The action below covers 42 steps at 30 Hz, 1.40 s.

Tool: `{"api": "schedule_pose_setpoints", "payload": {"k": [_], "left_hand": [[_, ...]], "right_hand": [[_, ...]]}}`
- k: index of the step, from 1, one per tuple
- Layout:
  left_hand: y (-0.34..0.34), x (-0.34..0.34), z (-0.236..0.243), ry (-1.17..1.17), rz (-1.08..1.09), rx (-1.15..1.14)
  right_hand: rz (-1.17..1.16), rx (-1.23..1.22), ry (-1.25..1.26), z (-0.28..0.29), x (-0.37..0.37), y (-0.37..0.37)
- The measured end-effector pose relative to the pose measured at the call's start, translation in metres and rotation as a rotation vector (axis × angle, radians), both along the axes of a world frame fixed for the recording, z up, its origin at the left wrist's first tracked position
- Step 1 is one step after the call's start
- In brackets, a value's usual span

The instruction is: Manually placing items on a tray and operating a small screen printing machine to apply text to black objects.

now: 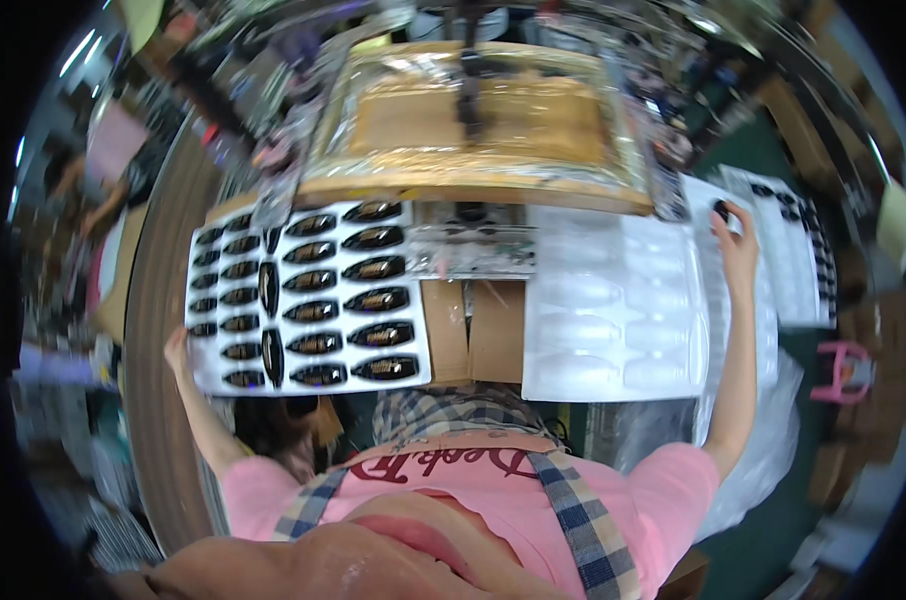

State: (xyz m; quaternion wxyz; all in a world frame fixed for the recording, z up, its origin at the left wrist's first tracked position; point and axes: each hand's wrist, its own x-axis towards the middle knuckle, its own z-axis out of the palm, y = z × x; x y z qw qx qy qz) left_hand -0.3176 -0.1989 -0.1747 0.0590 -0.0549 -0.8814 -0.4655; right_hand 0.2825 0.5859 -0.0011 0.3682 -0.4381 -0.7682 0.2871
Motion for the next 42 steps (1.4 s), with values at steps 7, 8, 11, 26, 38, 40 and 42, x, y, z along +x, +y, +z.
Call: {"api": "schedule_pose_setpoints", "payload": {"k": [7,8,11,26,38,40,42], "left_hand": [[0.118,0.044,0.075,0.284,0.084,-0.105],[0.137,0.046,0.085,0.266,-0.048,-0.015],[0.249,0.099,0.141,0.134,-0.414,0.176],[0.521,0.125,0.064,0.674,-1.150,0.153],[0.559,0.153,0.118,-0.011,-1.004,0.446],[0.558,0.153,0.119,-0.057,-0.981,0.489],[0.561,0.150,0.120,-0.088,-0.964,0.529]], "right_hand": [[0.148,-0.162,-0.234,0.020,-0.009,-0.060],[0.151,-0.142,-0.217,0.016,-0.013,-0.059],[0.161,-0.126,-0.201,0.007,-0.012,-0.054],[0.171,0.186,-0.604,-0.011,-0.026,-0.058],[0.444,0.129,-0.142,0.018,-0.071,-0.105],[0.447,0.134,-0.049,0.015,-0.086,-0.112],[0.492,0.081,-0.143,0.014,-0.102,-0.112]]}}
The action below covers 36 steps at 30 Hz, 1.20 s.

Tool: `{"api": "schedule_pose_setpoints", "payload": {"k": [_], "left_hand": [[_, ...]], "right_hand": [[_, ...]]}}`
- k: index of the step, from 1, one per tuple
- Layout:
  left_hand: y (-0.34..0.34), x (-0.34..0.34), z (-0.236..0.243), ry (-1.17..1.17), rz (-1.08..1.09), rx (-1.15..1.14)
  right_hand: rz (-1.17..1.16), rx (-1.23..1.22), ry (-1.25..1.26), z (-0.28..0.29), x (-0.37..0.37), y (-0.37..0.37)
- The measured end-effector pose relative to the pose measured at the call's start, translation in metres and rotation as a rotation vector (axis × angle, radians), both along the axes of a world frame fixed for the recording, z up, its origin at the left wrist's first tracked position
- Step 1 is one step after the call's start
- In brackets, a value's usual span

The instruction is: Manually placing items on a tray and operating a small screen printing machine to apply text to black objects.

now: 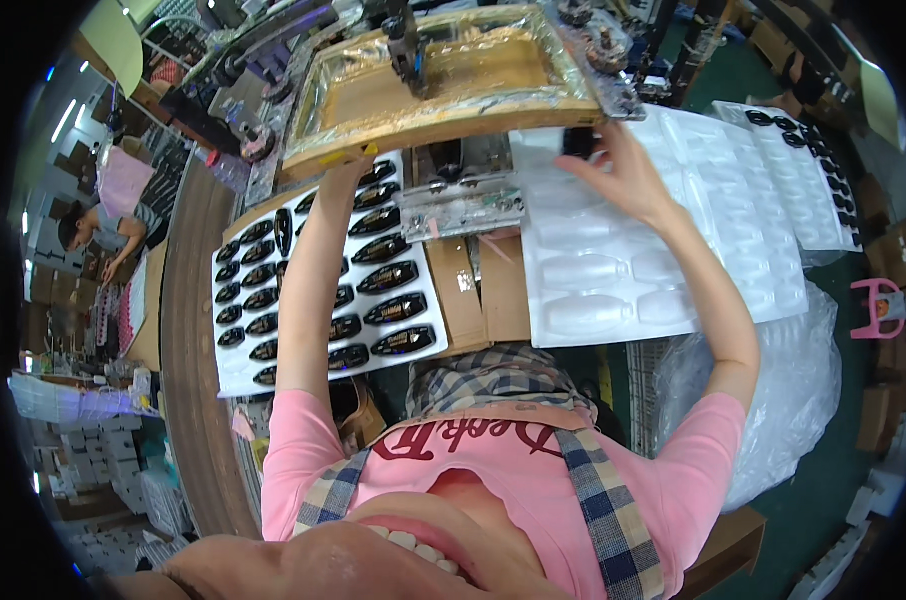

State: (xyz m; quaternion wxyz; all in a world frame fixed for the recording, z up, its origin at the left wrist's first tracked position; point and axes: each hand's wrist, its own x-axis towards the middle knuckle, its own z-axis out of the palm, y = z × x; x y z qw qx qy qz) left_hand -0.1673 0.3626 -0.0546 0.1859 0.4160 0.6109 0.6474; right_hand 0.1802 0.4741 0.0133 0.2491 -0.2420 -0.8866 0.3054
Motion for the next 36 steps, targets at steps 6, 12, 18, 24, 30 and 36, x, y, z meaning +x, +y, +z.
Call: {"api": "schedule_pose_setpoints", "payload": {"k": [6,12,18,24,30,36], "left_hand": [[0.004,-0.023,-0.003,-0.130,0.029,0.063],[-0.045,-0.058,-0.004,-0.206,0.098,0.104],[-0.187,-0.086,-0.003,-0.230,0.007,-0.036],[-0.322,-0.061,-0.016,-0.259,0.370,-0.087],[-0.407,-0.063,-0.009,-0.278,0.557,-0.162],[-0.487,-0.075,-0.025,-0.239,0.706,-0.171]], "right_hand": [[0.184,-0.043,-0.012,0.016,-0.055,-0.021],[0.308,-0.043,-0.156,0.030,-0.079,-0.041],[0.420,0.087,0.030,0.003,-0.089,-0.039],[0.486,0.217,0.239,-0.019,-0.098,-0.035],[0.336,0.253,-0.087,-0.008,-0.068,-0.035],[0.011,0.093,-0.123,0.006,-0.005,-0.028]]}}
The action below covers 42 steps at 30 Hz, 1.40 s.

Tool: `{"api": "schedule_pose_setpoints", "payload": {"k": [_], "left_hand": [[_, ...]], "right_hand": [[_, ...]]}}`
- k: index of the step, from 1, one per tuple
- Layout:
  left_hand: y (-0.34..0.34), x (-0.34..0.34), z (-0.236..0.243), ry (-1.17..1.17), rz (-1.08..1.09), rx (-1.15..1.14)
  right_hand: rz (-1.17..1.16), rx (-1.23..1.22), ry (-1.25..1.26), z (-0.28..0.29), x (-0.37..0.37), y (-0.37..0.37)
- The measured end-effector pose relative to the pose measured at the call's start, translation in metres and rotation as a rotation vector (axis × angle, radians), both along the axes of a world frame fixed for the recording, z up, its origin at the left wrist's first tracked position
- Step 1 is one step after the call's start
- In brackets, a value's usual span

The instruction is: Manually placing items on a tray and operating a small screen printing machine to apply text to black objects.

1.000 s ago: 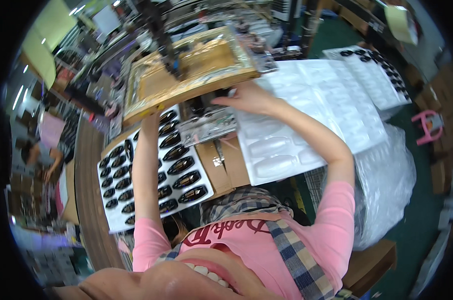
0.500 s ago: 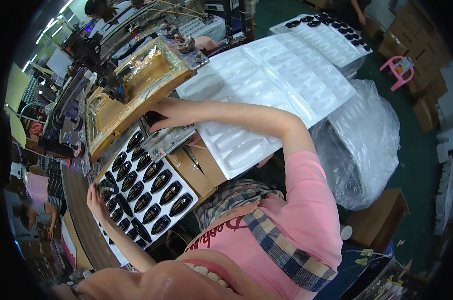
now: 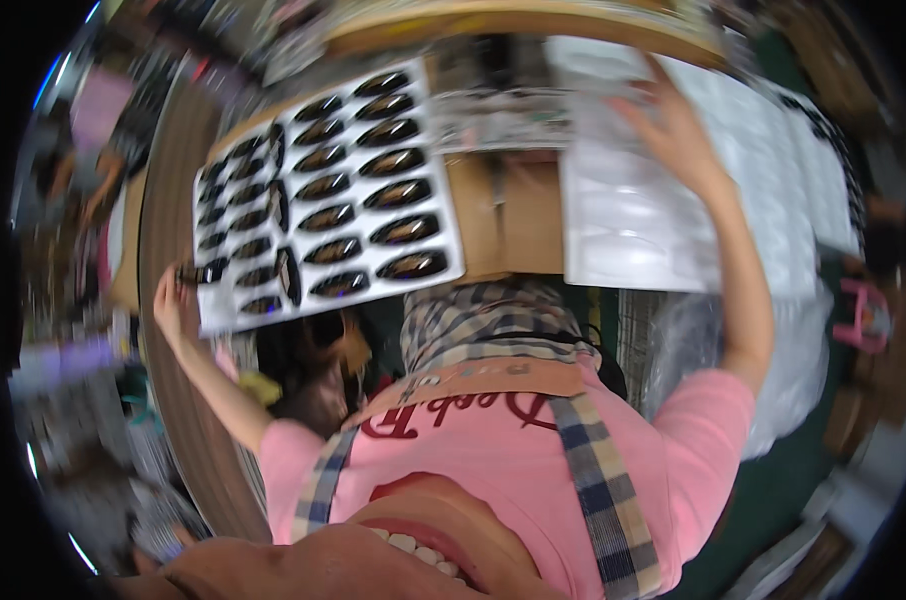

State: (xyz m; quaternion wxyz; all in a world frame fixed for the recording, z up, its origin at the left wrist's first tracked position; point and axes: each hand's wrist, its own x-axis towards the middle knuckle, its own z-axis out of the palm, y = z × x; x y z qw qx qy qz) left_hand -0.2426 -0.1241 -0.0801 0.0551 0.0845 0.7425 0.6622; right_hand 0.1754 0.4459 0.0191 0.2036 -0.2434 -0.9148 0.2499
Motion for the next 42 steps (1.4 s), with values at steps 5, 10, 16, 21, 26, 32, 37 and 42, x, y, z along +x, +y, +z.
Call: {"api": "schedule_pose_setpoints", "payload": {"k": [5,10,16,21,26,32,37,42], "left_hand": [[-0.009,0.007,0.015,0.031,0.163,-0.073],[-0.020,0.015,-0.005,0.096,0.301,-0.102],[-0.035,-0.009,-0.061,0.202,0.421,-0.282],[-0.058,-0.026,-0.090,0.131,0.473,-0.578],[-0.040,-0.006,-0.071,0.244,0.455,-0.914],[0.062,0.007,-0.018,0.616,0.374,-0.778],[0.243,0.079,0.044,0.717,-0.282,-0.425],[0.375,0.108,0.053,0.771,-0.532,-0.210]], "right_hand": [[-0.110,-0.016,-0.046,-0.015,0.058,0.025],[-0.065,-0.082,-0.068,-0.026,0.059,0.032],[-0.074,-0.074,-0.132,-0.027,0.049,0.021],[-0.082,-0.109,-0.107,-0.036,0.063,0.029],[-0.121,-0.120,-0.095,-0.042,0.075,0.027],[-0.134,-0.097,-0.032,-0.023,0.063,0.010],[-0.008,-0.133,0.088,-0.008,0.035,-0.015],[0.109,-0.137,0.165,0.001,0.036,-0.042]]}}
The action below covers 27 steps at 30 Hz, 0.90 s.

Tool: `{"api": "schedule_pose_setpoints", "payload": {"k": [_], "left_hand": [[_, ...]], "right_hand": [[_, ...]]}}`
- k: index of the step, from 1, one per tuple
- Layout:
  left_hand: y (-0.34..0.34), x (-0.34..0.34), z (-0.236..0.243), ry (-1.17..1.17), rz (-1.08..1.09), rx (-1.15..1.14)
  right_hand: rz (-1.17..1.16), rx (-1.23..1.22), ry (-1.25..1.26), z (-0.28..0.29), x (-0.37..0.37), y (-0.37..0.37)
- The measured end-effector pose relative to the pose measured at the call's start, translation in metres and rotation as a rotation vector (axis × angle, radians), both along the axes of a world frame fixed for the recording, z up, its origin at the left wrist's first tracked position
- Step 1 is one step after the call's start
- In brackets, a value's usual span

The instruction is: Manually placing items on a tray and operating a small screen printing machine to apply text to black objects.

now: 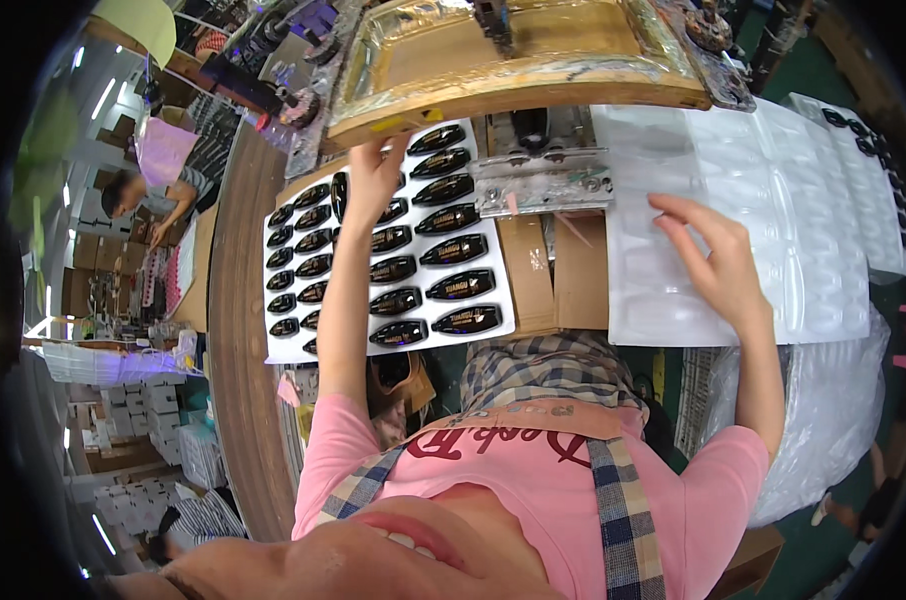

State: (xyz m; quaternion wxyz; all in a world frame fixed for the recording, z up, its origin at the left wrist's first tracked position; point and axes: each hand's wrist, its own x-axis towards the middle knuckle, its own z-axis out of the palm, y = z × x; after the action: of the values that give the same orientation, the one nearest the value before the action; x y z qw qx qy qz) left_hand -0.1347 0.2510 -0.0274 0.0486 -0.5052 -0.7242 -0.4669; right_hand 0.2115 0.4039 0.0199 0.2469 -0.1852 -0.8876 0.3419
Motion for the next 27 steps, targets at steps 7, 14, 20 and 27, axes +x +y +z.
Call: {"api": "schedule_pose_setpoints", "payload": {"k": [7,14,20,27], "left_hand": [[0.092,-0.015,-0.027,0.520,-0.230,0.239],[0.107,-0.024,0.005,-0.428,-0.379,0.192],[0.083,0.001,0.025,-0.800,-0.568,0.287],[0.017,0.049,0.048,-0.921,-0.463,0.137]], "right_hand": [[-0.043,-0.068,0.086,-0.003,0.027,-0.021],[-0.077,-0.154,0.212,-0.013,0.030,-0.023],[0.058,-0.158,0.261,-0.007,0.006,-0.038],[0.214,-0.437,0.334,-0.001,-0.025,-0.076]]}}
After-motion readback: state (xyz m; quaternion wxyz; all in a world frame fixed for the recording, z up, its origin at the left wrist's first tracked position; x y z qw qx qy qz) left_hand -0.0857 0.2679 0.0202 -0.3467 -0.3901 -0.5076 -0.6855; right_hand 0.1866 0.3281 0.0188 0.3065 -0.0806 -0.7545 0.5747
